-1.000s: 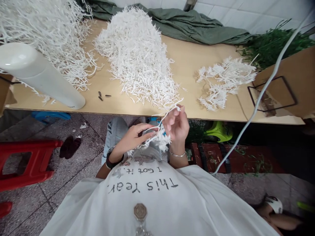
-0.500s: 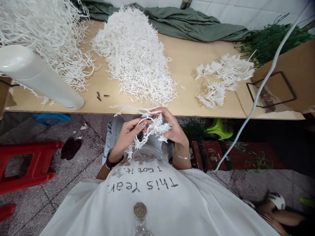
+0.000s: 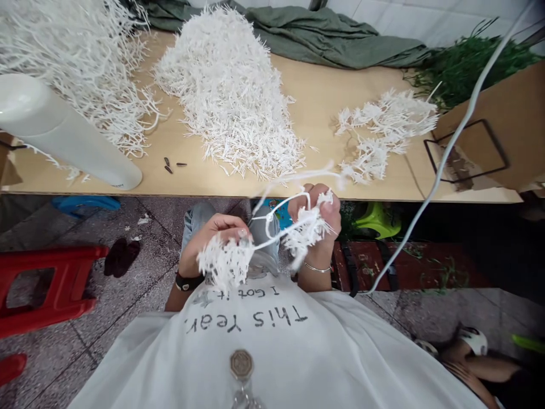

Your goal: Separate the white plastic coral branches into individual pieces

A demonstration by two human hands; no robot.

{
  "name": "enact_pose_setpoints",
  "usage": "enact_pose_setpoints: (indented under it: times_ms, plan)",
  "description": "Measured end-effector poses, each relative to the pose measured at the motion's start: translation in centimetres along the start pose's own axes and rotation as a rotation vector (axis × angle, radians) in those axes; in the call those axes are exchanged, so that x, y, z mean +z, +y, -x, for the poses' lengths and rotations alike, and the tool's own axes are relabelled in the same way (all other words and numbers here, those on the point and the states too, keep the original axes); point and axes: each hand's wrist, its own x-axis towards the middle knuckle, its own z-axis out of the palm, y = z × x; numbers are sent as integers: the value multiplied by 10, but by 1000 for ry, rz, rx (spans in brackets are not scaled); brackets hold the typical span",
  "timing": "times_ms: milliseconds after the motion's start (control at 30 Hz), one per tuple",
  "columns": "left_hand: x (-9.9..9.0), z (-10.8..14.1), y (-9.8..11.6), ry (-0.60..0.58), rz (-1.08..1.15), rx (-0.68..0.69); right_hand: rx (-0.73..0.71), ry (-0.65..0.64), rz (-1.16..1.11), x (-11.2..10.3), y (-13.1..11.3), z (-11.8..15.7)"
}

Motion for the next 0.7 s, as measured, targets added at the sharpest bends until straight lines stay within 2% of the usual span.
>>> enact_pose_setpoints:
  times_ms: [100,167,233,300,367,433,500,533,567,600,700]
  plan:
    - [1,-4,-4,4,-69,178,-39,43,78,0,3,2]
    - [0,-9,-7,-38,-81,334,-141,91,139,1,7,3]
    - [-2,-11,-9,-81,-63,423,-279,148,232,2,11,4]
    - [-3,-12,-9,-119,-98,446,-400,204,318,3,15,5]
    - [-2,-11,-5,-145,-234,435,-475,289,406,5,17,6]
    - [-1,-9,-1,-197,-350,367,-487,395,534,4,15,7]
    - [1,-7,2,-256,-317,261,-422,402,662,0,11,7]
    - [3,-5,3,-284,-242,215,-365,338,700,-3,8,6]
    - [4,-4,3,-296,-134,186,-293,220,722,-7,5,5]
    - [6,-2,3,-294,-9,181,-209,55,735,-11,1,3]
    - [12,5,1,-279,351,247,45,-571,741,-18,-6,-2]
